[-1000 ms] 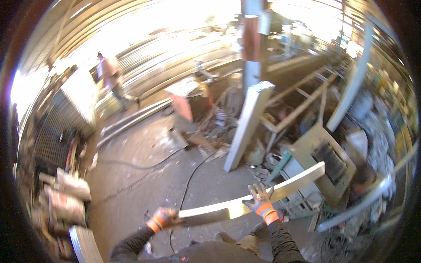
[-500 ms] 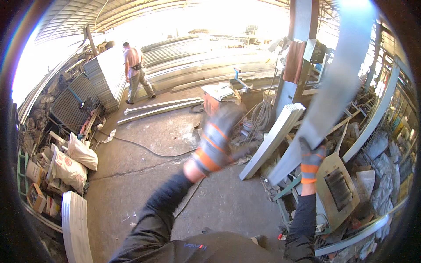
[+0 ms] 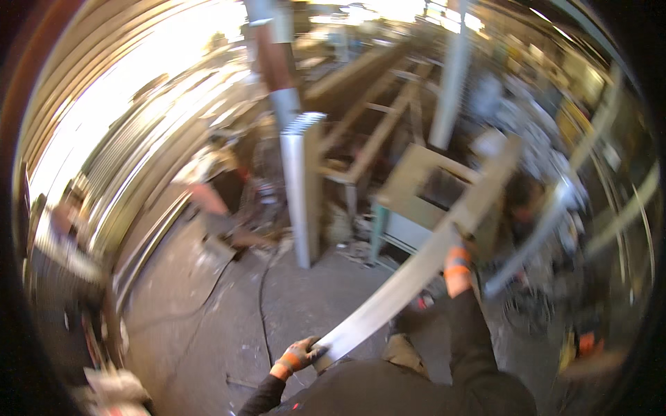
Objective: The person repeatedly feeds long metal profiles through a grinding machine to smooth their edges. They handle each profile with both hands, pass it through the machine, and then place it aside. The process is repeated for several profiles.
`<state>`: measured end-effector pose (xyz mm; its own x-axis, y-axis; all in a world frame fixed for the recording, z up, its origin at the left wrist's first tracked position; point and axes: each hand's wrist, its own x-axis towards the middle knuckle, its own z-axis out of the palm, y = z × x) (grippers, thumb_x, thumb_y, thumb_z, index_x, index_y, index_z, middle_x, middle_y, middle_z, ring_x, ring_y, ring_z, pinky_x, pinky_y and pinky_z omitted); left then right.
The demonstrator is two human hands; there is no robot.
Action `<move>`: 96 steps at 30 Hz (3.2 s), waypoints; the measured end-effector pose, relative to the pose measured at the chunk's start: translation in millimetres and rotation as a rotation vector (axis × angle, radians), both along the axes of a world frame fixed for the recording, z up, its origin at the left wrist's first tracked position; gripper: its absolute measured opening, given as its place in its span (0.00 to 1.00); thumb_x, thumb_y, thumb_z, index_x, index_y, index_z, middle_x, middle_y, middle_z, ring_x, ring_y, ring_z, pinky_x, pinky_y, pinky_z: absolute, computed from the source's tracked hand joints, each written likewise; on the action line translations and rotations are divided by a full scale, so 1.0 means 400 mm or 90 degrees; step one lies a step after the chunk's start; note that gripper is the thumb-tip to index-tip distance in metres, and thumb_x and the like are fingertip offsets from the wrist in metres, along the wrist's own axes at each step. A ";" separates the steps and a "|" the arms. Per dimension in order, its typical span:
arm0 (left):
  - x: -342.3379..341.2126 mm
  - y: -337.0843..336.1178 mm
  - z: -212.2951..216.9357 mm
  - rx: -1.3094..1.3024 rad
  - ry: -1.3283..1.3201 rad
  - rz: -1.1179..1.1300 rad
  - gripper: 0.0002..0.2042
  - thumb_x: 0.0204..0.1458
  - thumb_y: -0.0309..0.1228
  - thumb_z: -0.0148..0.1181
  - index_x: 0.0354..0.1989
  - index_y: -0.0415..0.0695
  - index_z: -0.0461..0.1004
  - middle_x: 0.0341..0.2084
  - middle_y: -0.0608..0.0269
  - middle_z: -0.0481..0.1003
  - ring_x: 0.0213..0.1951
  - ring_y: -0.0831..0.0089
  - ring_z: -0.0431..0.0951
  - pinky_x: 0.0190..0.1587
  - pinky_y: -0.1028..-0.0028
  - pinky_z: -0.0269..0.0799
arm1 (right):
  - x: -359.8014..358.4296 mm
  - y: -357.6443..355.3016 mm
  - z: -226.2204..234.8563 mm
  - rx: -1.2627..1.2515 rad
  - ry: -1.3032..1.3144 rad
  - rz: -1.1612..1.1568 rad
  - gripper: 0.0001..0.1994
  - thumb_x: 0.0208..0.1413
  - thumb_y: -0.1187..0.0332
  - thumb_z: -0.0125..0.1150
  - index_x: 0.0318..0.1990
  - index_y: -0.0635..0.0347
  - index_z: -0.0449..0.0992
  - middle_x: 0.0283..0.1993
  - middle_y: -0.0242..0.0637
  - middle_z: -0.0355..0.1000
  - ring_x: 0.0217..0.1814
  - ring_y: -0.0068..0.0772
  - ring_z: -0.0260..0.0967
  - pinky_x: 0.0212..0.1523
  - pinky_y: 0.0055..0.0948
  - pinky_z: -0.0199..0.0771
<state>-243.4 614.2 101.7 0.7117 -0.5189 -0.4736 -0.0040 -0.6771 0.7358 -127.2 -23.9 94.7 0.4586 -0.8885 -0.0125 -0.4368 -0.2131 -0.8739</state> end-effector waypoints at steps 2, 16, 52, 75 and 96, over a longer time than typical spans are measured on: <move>0.070 -0.122 -0.001 0.072 0.029 -0.072 0.48 0.63 0.74 0.61 0.76 0.42 0.75 0.68 0.39 0.80 0.71 0.43 0.79 0.73 0.54 0.73 | 0.021 -0.062 -0.054 0.073 -0.086 -0.124 0.38 0.57 0.42 0.85 0.63 0.67 0.85 0.62 0.46 0.86 0.57 0.40 0.83 0.63 0.46 0.82; 0.354 -0.944 -0.261 0.157 -0.110 -0.218 0.28 0.82 0.49 0.46 0.77 0.40 0.71 0.63 0.39 0.82 0.61 0.38 0.84 0.64 0.48 0.80 | 0.354 -0.510 -0.112 -0.030 0.049 -0.151 0.48 0.56 0.38 0.80 0.66 0.79 0.78 0.62 0.74 0.81 0.68 0.70 0.80 0.69 0.53 0.78; 0.030 -0.559 -0.399 -0.179 0.864 0.231 0.32 0.74 0.65 0.55 0.48 0.44 0.85 0.31 0.63 0.84 0.28 0.66 0.83 0.30 0.65 0.80 | 0.200 0.001 -0.225 -0.316 0.361 0.086 0.49 0.57 0.70 0.64 0.88 0.63 0.51 0.94 0.51 0.41 0.87 0.62 0.58 0.75 0.47 0.79; -0.136 -0.327 -0.025 0.095 -0.280 -0.031 0.30 0.52 0.50 0.86 0.49 0.43 0.74 0.35 0.47 0.86 0.39 0.41 0.88 0.42 0.49 0.83 | 0.010 0.113 -0.216 -0.161 -0.126 0.077 0.54 0.64 0.49 0.78 0.87 0.70 0.54 0.88 0.67 0.55 0.92 0.63 0.51 0.90 0.46 0.51; 0.518 -1.501 -0.212 0.150 -0.404 -0.077 0.27 0.57 0.37 0.76 0.59 0.42 0.70 0.48 0.47 0.83 0.47 0.44 0.89 0.47 0.51 0.87 | 0.780 -0.958 -0.270 -0.388 0.328 0.103 0.40 0.73 0.57 0.52 0.88 0.61 0.56 0.95 0.52 0.43 0.94 0.65 0.43 0.91 0.60 0.47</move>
